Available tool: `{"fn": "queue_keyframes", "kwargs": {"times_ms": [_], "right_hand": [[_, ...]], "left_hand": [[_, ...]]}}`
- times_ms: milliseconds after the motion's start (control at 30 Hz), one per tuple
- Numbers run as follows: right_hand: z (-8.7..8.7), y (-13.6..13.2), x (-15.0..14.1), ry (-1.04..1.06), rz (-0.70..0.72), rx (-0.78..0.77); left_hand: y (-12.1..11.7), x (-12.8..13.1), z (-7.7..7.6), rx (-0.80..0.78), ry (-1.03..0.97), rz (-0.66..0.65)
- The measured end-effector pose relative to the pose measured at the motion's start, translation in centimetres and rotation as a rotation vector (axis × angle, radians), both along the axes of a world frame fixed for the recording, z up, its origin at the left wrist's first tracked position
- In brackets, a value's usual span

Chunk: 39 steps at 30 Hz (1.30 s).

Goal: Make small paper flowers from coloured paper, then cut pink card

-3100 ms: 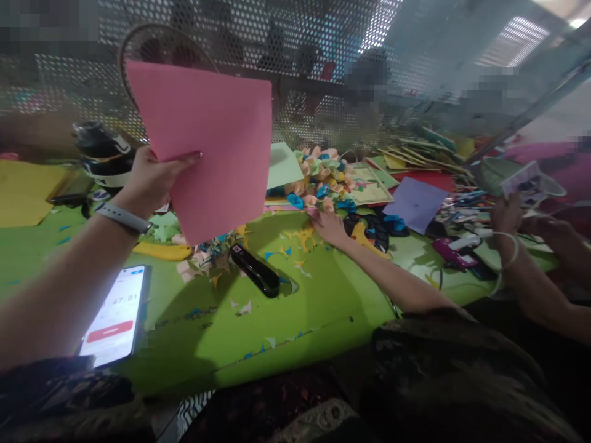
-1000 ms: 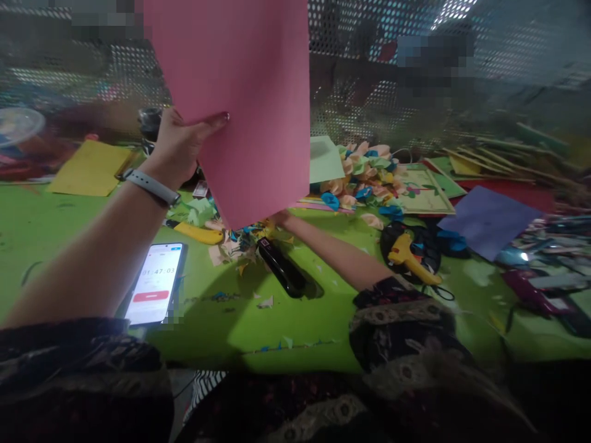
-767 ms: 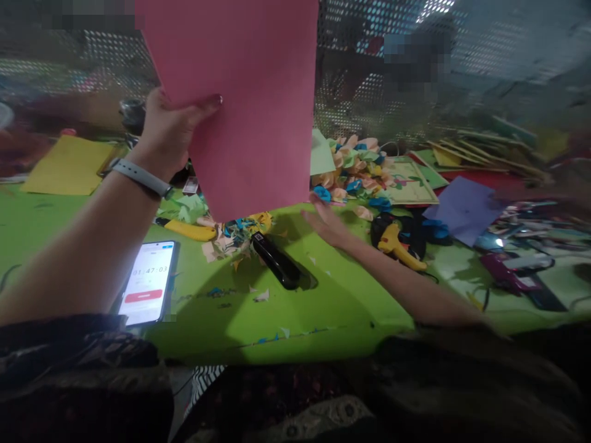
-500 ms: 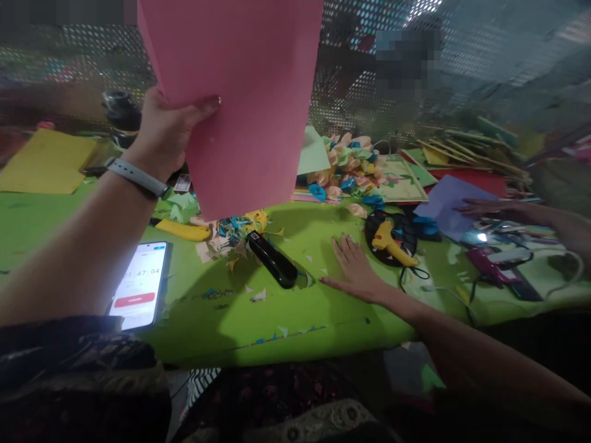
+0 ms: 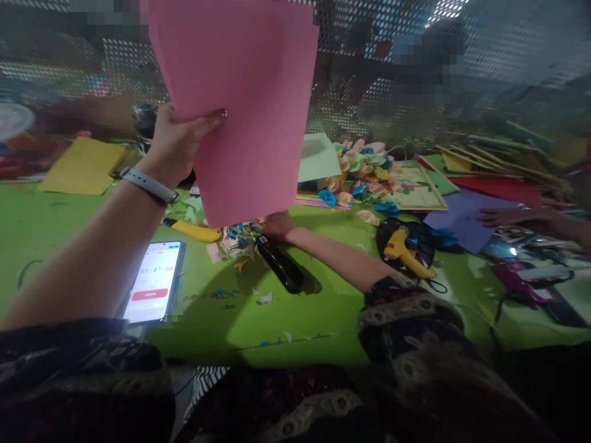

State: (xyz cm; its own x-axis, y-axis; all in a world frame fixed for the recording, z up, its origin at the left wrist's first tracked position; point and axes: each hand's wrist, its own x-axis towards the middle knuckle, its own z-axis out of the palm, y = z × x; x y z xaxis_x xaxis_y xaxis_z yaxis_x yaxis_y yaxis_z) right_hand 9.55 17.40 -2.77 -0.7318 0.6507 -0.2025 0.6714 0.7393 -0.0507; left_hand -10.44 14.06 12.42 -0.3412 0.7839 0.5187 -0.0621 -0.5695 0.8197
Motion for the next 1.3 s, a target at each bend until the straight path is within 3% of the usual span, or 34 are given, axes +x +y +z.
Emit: {"fn": "queue_keyframes", "kwargs": {"times_ms": [67, 167, 300, 400, 500, 667, 767, 900, 1000, 1100, 1300], "right_hand": [[0.2, 0.2, -1.8, -0.018, 0.000, -0.035], [0.7, 0.6, -2.0, -0.016, 0.021, -0.044], [2.9, 0.8, 1.3, 0.001, 0.097, -0.062], [5.6, -0.9, 4.6, 0.093, 0.173, -0.148], [7.4, -4.6, 6.5, 0.198, 0.020, -0.205], [7.2, -9.6, 7.0, 0.078, -0.043, -0.246], [7.2, -9.4, 7.8, 0.142, -0.096, -0.254], [7.5, -6.5, 8.7, 0.170, -0.254, -0.175], [7.0, -4.1, 7.5, 0.122, -0.354, -0.090], [6.2, -2.4, 4.4, 0.108, -0.412, -0.072], [5.2, -1.6, -2.6, 0.208, -0.354, -0.131]], "left_hand": [[0.0, -0.2, 0.1, -0.001, 0.016, 0.025], [-0.2, -0.4, 0.4, 0.018, 0.046, 0.029], [-0.7, -0.5, 1.0, 0.035, 0.074, -0.010], [-0.9, -0.2, 1.6, 0.027, 0.073, 0.002], [-1.0, 0.1, 2.0, 0.009, 0.059, 0.034], [-0.5, 0.0, 2.1, 0.020, 0.049, 0.030], [-0.1, -0.4, 1.9, -0.028, 0.086, 0.075], [0.0, -0.7, 1.9, -0.021, 0.050, 0.084], [-0.2, -0.4, 2.1, 0.018, 0.009, 0.069], [-0.5, -0.2, 2.2, 0.022, -0.017, 0.052], [-0.8, -0.6, 1.9, 0.010, 0.053, 0.076]]}}
